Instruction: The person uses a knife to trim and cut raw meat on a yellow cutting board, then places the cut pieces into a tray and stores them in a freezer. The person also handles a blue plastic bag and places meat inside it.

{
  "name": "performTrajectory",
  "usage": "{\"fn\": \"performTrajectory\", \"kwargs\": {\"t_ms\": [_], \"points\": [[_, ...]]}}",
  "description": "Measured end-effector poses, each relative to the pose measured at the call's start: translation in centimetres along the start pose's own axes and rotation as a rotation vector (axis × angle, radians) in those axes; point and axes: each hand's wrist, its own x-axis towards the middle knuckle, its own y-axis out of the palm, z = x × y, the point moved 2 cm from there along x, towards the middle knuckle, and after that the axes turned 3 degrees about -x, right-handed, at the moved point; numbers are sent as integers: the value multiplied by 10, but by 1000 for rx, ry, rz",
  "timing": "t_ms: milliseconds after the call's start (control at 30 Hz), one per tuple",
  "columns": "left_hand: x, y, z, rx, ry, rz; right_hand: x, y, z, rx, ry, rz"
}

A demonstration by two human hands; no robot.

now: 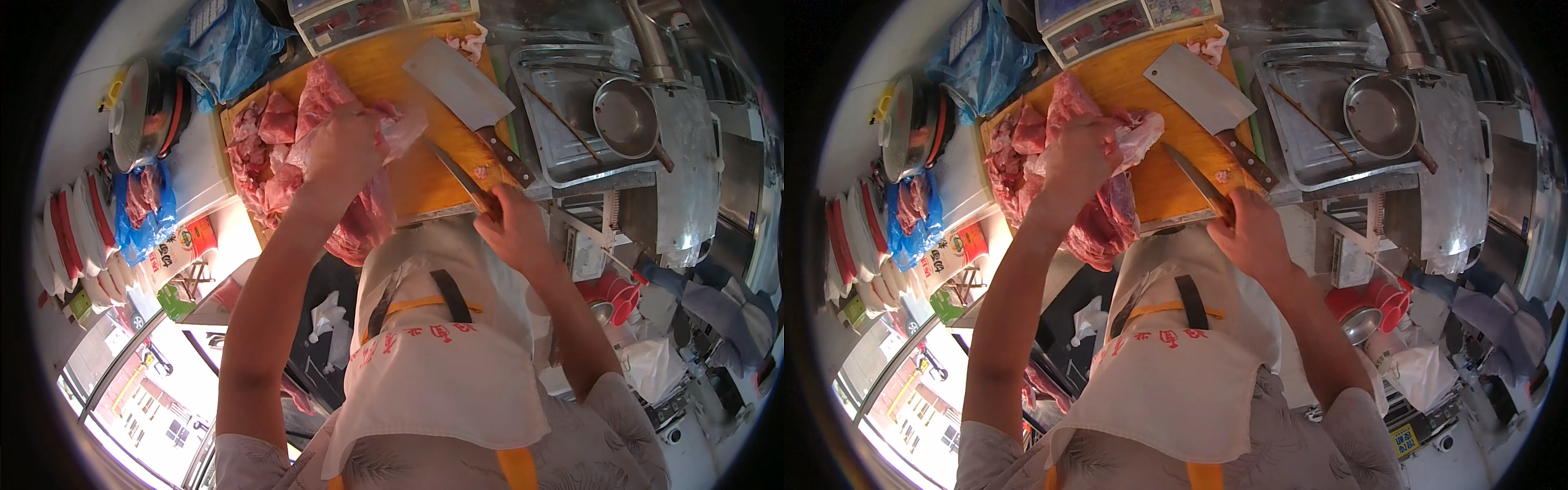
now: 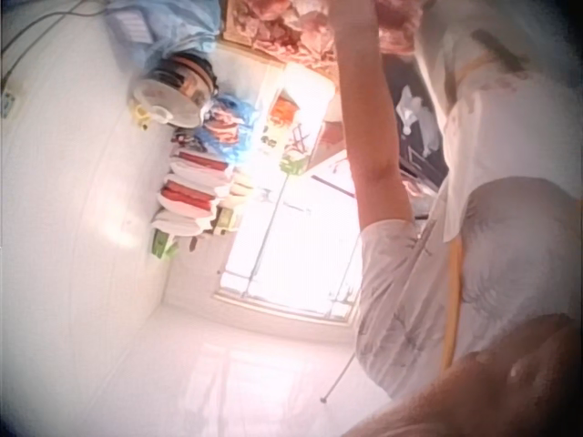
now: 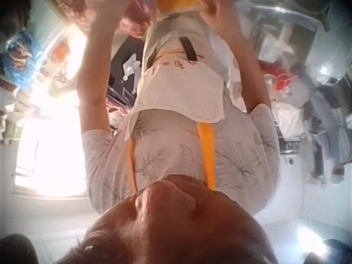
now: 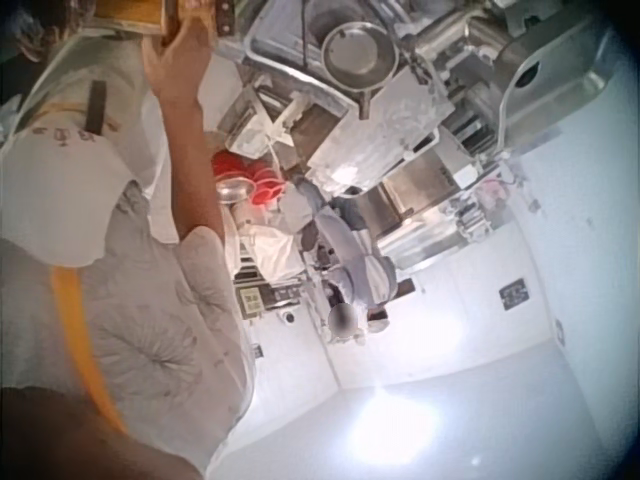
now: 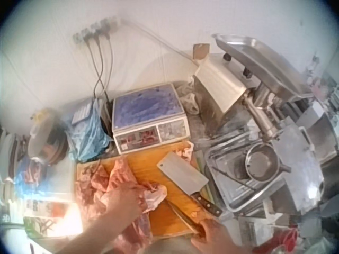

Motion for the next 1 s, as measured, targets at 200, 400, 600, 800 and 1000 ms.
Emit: {"fn": "performTrajectory", "kwargs": {"t_ms": [200, 400, 600, 800, 1000], "points": [[6, 12, 3, 37, 30, -83, -33, -19, -8, 602, 474, 156], [13, 12, -23, -46, 165, -99, -27, -21, -12, 898, 453, 132], [25, 32, -33, -60, 231, -70, -19, -18, -17, 988, 449, 88], [29, 39, -39, 122, 204, -11, -17, -21, -21, 1003, 463, 80], [21, 12, -38, 63, 4, 65, -17, -26, -17, 1072, 476, 145]]}}
